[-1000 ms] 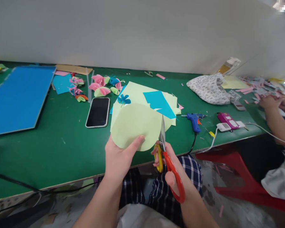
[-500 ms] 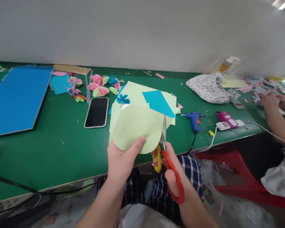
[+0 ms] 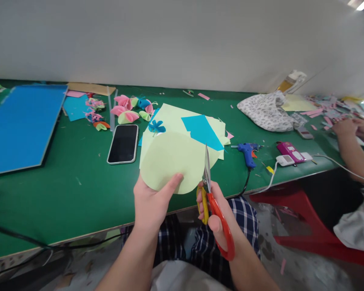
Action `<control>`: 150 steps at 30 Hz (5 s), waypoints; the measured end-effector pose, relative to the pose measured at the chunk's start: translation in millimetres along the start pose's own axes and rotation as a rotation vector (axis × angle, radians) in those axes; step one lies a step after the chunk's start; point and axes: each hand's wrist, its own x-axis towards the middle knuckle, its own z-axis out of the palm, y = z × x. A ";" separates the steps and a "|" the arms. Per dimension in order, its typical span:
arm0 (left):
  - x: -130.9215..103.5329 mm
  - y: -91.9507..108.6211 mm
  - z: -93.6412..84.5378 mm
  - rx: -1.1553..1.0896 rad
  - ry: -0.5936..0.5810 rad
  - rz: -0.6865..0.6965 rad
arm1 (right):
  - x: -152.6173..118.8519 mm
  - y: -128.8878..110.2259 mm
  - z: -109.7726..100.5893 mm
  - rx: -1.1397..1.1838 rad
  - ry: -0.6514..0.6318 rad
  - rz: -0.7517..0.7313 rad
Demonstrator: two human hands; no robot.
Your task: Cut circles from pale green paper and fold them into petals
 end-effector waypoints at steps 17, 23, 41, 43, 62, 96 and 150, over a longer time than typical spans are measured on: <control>10.4 11.6 0.1 -0.068 -0.012 0.124 | -2.7 -7.1 -2.1 0.151 0.019 0.160; 13.9 16.2 -0.9 -0.055 -0.015 0.126 | -4.5 -2.0 -7.9 -0.039 0.035 0.007; 4.7 13.5 -0.6 -0.011 0.015 0.084 | -2.1 -11.3 -4.5 -0.042 -0.033 0.031; 2.1 12.4 -1.1 -0.012 -0.003 0.083 | -2.1 -15.3 -2.5 -0.030 -0.024 0.040; 7.5 13.4 -4.8 -0.029 0.005 0.076 | -3.0 -6.5 -3.8 0.155 -0.006 0.102; 2.0 6.0 -8.3 0.244 -0.105 0.141 | -4.1 -13.5 -0.1 -0.052 -0.012 -0.054; 14.9 21.0 -4.5 0.114 0.010 0.133 | -2.8 -8.5 -3.8 0.076 0.046 0.122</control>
